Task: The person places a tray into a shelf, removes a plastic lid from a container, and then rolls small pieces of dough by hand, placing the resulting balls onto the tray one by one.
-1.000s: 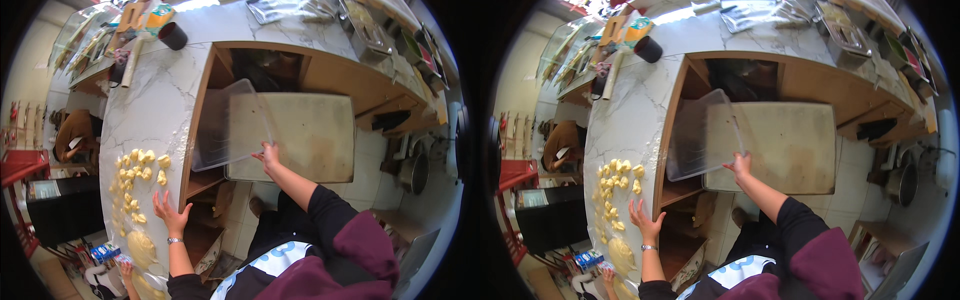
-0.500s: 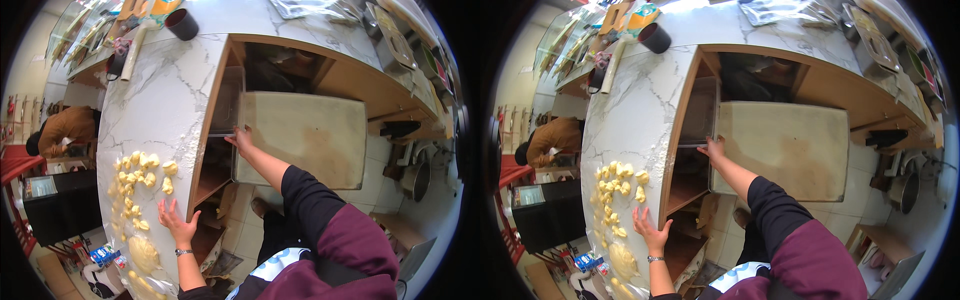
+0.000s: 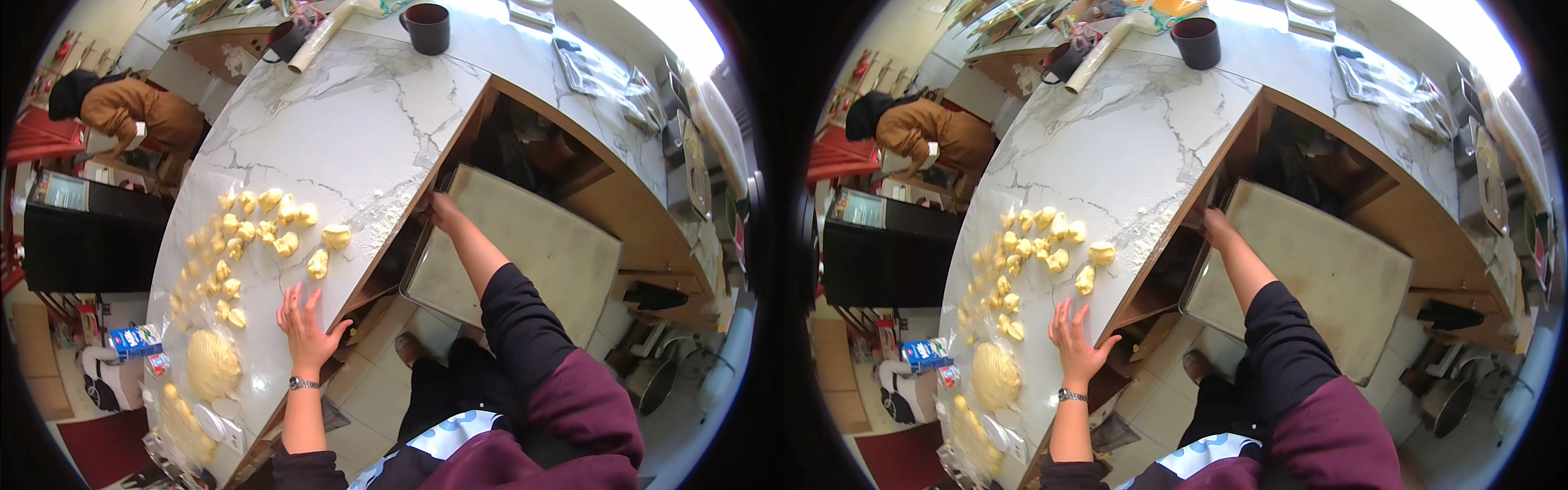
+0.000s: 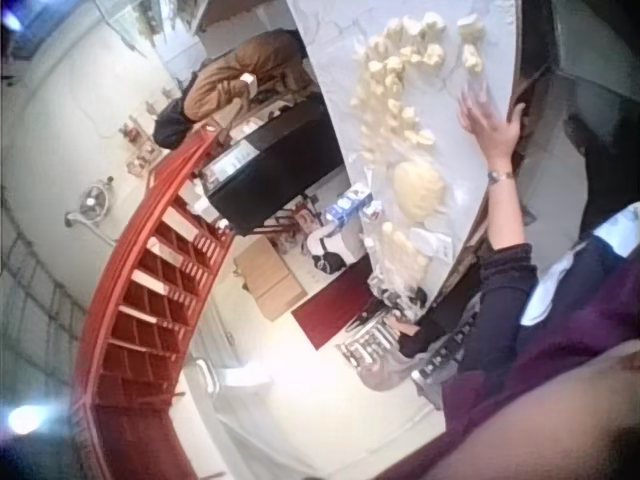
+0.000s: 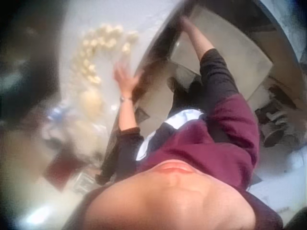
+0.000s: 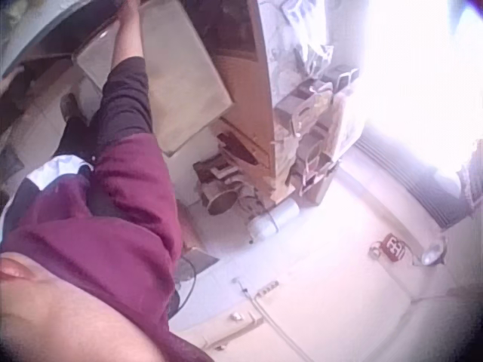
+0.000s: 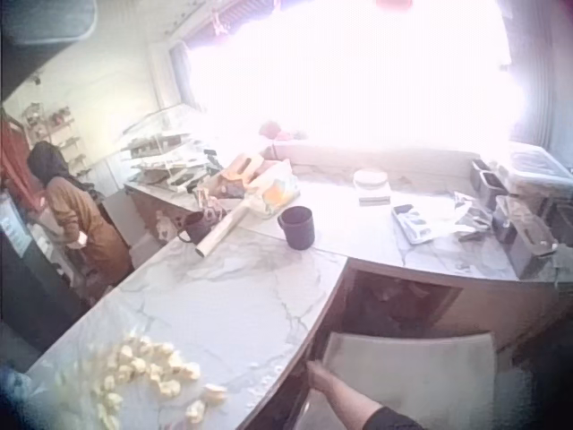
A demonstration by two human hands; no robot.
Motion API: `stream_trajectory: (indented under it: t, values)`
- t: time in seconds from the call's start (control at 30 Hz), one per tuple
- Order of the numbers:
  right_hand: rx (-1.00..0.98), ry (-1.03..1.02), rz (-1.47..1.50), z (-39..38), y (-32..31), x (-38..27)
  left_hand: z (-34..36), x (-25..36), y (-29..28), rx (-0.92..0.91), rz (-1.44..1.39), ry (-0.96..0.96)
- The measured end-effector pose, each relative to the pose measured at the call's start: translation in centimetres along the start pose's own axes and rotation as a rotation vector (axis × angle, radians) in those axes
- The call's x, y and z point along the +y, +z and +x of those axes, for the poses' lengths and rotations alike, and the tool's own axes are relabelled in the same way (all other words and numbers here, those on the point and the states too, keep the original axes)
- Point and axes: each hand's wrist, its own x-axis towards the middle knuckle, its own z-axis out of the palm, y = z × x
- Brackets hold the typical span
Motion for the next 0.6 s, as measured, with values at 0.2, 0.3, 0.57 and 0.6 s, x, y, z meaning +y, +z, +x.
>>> stream_trajectory:
  t: [0.2, 0.3, 0.57, 0.6]
  values:
    - [0.174, -0.035, -0.309, -2.6, 2.4, -1.3, 0.0, 0.0, -0.3, -0.027, -0.012, -0.03]
    - [0.565, -0.689, 0.054, -1.2, 0.0, -2.9, 1.3, 0.9, -0.3, -0.015, -0.047, 0.014]
    - [0.43, -1.386, -1.338, -9.5, 6.2, -17.7, 0.6, 0.7, -0.5, -0.036, -0.061, -0.027]
    - [0.407, -1.248, -1.572, -8.4, 6.6, -18.7, 0.8, 0.9, -0.4, -0.025, -0.063, -0.017]
